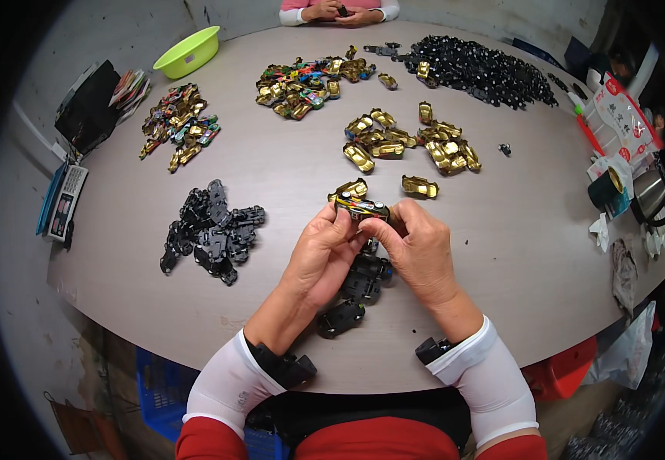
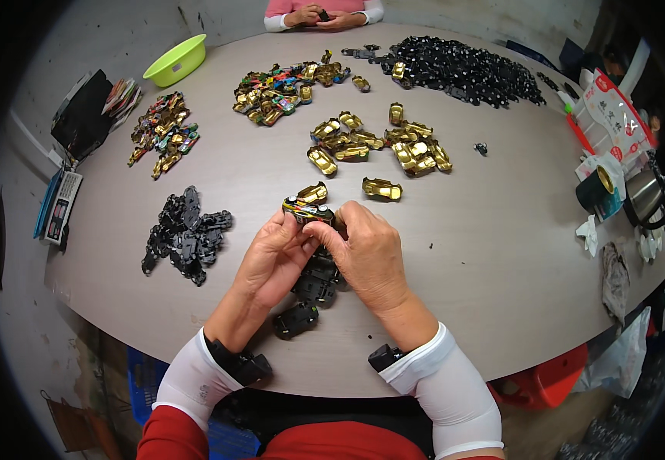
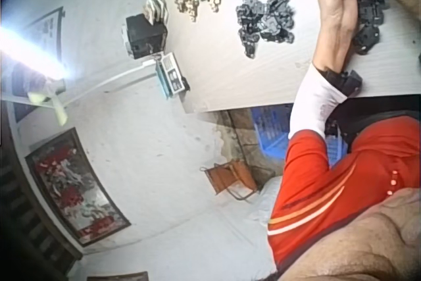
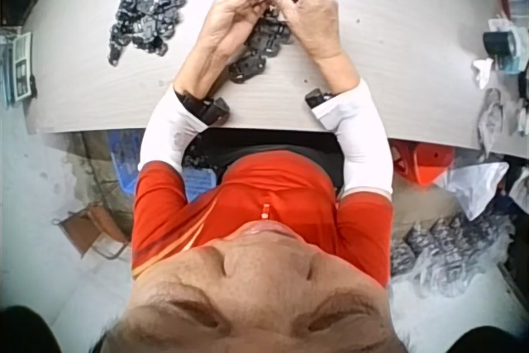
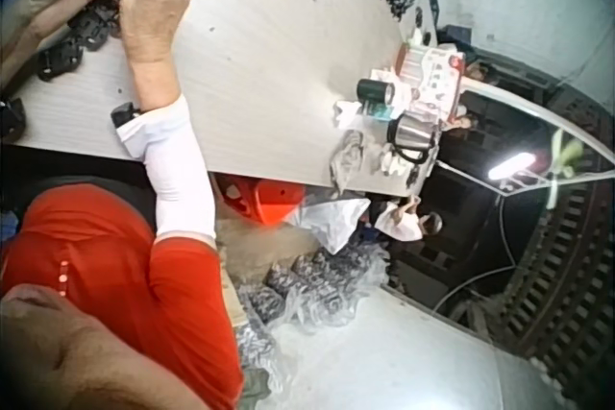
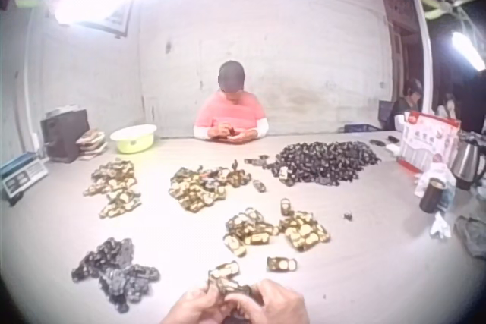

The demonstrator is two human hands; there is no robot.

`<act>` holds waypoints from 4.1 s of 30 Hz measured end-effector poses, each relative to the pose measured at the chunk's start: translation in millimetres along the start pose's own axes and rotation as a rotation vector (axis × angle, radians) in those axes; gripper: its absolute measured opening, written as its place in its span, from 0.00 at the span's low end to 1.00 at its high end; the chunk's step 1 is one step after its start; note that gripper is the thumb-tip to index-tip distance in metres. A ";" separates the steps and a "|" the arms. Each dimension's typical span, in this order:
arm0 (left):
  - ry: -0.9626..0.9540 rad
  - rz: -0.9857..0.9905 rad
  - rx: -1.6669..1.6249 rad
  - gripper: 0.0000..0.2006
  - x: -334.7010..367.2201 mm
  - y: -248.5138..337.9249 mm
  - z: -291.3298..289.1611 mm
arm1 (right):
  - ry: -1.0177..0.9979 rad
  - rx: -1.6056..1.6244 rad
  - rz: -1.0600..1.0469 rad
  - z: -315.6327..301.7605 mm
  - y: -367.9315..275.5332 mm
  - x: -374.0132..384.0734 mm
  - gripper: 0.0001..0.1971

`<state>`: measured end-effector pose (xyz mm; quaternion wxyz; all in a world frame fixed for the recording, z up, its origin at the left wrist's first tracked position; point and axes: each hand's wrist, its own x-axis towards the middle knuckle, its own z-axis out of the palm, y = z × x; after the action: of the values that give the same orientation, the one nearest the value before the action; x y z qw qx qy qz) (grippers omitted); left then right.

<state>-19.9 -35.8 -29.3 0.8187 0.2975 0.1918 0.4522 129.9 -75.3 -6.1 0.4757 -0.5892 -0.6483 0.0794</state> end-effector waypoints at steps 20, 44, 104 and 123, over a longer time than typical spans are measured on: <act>0.006 0.104 0.459 0.21 -2.0 12.7 6.1 | -0.328 1.082 0.776 -16.6 18.1 9.2 0.14; 0.155 -0.019 0.346 0.13 -1.6 8.0 4.0 | -0.090 0.389 0.187 0.3 11.5 0.4 0.15; 0.175 -0.042 0.379 0.13 0.1 12.4 0.6 | -0.225 0.717 0.522 -7.8 13.7 7.2 0.15; 0.187 0.075 0.530 0.12 -2.5 9.6 8.4 | -0.220 0.965 0.701 -7.8 20.0 8.3 0.11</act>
<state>-22.3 -36.6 -16.6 0.6740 0.4650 0.3667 0.4415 150.3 -66.0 -10.8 0.5647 -0.4740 -0.3517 0.5768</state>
